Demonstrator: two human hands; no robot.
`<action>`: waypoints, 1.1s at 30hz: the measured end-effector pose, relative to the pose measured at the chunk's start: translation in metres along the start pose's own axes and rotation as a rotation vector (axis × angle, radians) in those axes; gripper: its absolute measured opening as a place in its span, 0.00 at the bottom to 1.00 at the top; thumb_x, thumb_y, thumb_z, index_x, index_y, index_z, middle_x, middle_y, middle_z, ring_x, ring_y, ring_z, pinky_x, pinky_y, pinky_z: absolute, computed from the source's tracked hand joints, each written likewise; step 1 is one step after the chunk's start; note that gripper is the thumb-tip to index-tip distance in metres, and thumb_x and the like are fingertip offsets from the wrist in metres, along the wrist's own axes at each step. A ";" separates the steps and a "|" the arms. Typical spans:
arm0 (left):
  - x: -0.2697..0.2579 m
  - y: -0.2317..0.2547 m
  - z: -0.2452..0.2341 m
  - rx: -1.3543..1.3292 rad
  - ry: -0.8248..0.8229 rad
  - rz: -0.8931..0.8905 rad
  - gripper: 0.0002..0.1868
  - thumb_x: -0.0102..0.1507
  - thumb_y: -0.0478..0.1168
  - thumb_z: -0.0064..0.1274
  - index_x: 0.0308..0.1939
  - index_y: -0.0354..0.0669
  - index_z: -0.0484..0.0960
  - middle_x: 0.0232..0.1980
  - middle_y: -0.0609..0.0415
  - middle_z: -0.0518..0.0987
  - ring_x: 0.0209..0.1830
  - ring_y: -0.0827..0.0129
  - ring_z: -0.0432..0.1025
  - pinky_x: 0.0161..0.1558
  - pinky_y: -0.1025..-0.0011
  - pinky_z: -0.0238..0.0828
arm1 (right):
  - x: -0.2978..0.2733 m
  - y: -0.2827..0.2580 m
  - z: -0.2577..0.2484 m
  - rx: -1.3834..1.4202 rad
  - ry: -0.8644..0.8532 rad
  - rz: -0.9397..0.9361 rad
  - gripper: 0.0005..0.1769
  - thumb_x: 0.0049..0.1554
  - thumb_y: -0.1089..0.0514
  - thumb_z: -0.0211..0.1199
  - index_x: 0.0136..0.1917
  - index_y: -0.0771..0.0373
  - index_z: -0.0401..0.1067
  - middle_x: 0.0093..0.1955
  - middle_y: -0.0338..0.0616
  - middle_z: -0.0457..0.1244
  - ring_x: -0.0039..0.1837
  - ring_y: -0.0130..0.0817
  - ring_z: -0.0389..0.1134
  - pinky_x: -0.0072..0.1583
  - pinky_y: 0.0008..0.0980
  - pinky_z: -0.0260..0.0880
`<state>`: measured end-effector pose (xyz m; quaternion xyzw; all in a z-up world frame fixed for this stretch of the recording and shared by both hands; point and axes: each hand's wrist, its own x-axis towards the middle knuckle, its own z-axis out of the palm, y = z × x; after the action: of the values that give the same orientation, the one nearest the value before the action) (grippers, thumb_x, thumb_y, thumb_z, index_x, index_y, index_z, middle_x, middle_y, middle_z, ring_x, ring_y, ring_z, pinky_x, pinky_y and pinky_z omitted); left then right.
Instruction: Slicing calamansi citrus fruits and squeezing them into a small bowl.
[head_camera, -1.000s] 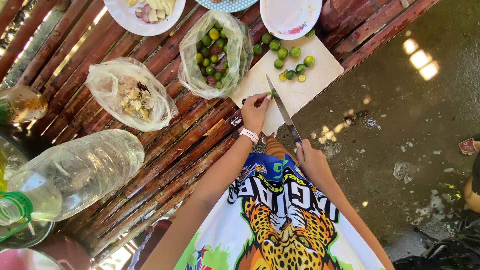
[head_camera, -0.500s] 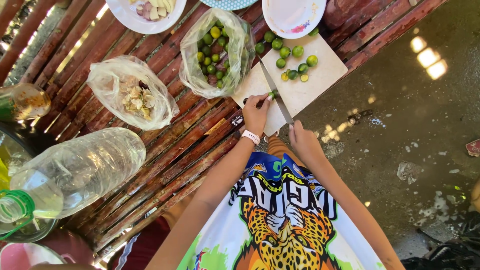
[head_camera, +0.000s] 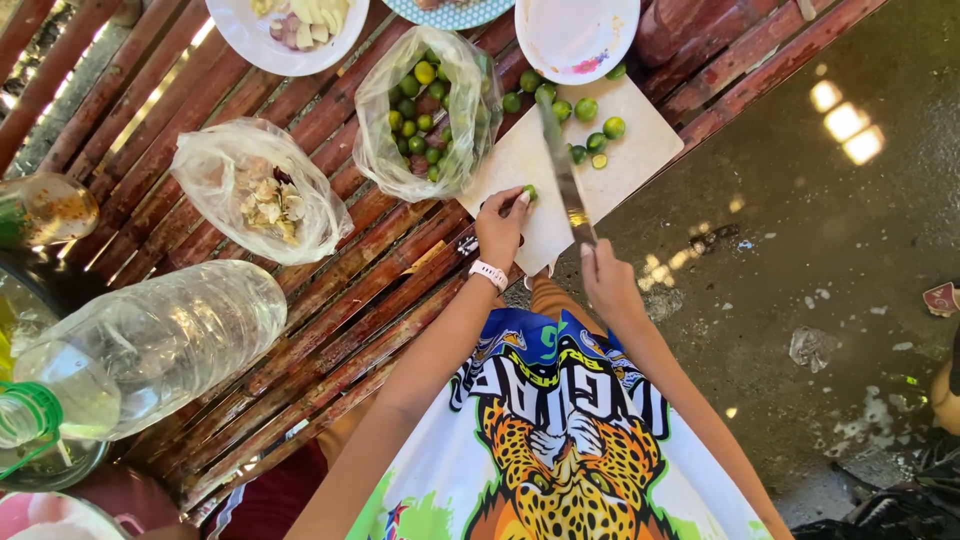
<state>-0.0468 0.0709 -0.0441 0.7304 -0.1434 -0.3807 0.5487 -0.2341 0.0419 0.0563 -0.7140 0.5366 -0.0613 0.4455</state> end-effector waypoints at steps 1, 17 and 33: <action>0.006 -0.005 0.003 -0.001 0.002 0.001 0.11 0.64 0.37 0.61 0.49 0.37 0.86 0.46 0.49 0.85 0.42 0.69 0.79 0.46 0.73 0.78 | 0.000 -0.003 -0.007 -0.001 -0.001 -0.003 0.14 0.68 0.50 0.48 0.50 0.64 0.60 0.31 0.61 0.64 0.33 0.59 0.69 0.35 0.52 0.66; 0.038 0.123 -0.029 0.397 -0.033 0.406 0.11 0.65 0.31 0.55 0.51 0.38 0.85 0.51 0.49 0.82 0.42 0.63 0.79 0.47 0.68 0.77 | 0.012 -0.012 -0.021 -0.041 0.038 -0.076 0.17 0.68 0.50 0.56 0.46 0.66 0.62 0.32 0.61 0.62 0.35 0.60 0.65 0.37 0.48 0.63; 0.187 0.166 -0.085 0.741 -0.347 0.842 0.27 0.57 0.19 0.44 0.56 0.41 0.84 0.58 0.40 0.81 0.56 0.46 0.76 0.61 0.57 0.70 | -0.007 -0.034 -0.029 -0.071 0.018 0.078 0.15 0.67 0.49 0.55 0.48 0.65 0.66 0.29 0.58 0.63 0.30 0.50 0.66 0.35 0.45 0.62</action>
<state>0.1734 -0.0468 0.0420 0.6805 -0.6325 -0.1686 0.3292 -0.2292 0.0321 0.1006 -0.7072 0.5699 -0.0313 0.4172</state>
